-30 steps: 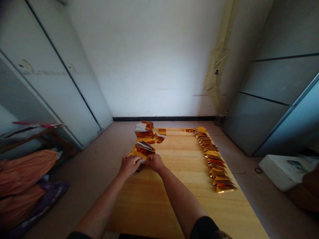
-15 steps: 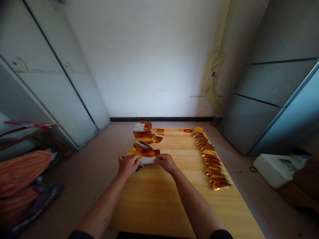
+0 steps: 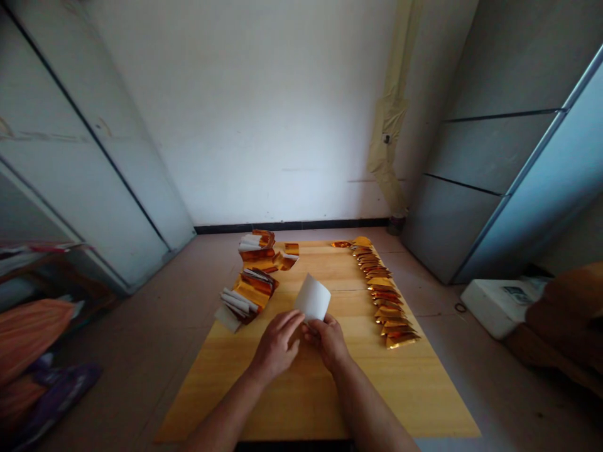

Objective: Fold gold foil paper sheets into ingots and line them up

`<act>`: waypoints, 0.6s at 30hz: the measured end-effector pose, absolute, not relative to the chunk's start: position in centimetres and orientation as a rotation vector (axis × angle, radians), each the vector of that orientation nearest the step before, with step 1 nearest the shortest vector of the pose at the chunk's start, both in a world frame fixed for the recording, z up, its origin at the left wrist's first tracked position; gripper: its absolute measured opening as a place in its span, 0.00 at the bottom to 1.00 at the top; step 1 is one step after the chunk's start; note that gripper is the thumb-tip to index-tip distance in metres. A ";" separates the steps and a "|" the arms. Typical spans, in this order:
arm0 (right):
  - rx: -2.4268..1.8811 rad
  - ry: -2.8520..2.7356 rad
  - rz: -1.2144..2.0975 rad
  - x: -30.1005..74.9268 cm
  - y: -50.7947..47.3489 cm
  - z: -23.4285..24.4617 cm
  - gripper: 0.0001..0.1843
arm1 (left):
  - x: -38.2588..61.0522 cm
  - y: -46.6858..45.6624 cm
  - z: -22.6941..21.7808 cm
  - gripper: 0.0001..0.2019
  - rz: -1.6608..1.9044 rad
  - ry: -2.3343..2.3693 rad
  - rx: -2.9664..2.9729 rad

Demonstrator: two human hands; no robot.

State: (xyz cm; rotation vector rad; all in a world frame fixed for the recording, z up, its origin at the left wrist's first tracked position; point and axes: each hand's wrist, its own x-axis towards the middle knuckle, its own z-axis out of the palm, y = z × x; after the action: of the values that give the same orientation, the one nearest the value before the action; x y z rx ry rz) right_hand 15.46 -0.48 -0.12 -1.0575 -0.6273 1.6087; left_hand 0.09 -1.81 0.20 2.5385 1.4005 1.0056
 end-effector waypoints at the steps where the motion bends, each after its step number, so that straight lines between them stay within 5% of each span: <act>1: -1.023 -0.537 1.640 15.3 -0.8 -0.1 0.18 | 0.7 -1.9 -0.6 0.30 0.982 1.355 2.542; 13: -1.015 -0.316 1.802 14.9 -5.0 0.3 0.24 | 2.6 -0.7 -1.9 0.19 0.858 1.217 2.590; 18: -1.172 -0.766 1.741 15.6 -6.7 -0.8 0.18 | 2.2 -0.6 -2.3 0.18 0.745 1.201 2.561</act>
State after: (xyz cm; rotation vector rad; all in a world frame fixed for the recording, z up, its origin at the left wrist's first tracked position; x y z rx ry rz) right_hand 15.62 -6.75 -0.78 -1.1720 -0.7664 1.7413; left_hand 2.19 -0.56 -2.31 2.5614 1.2011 0.7447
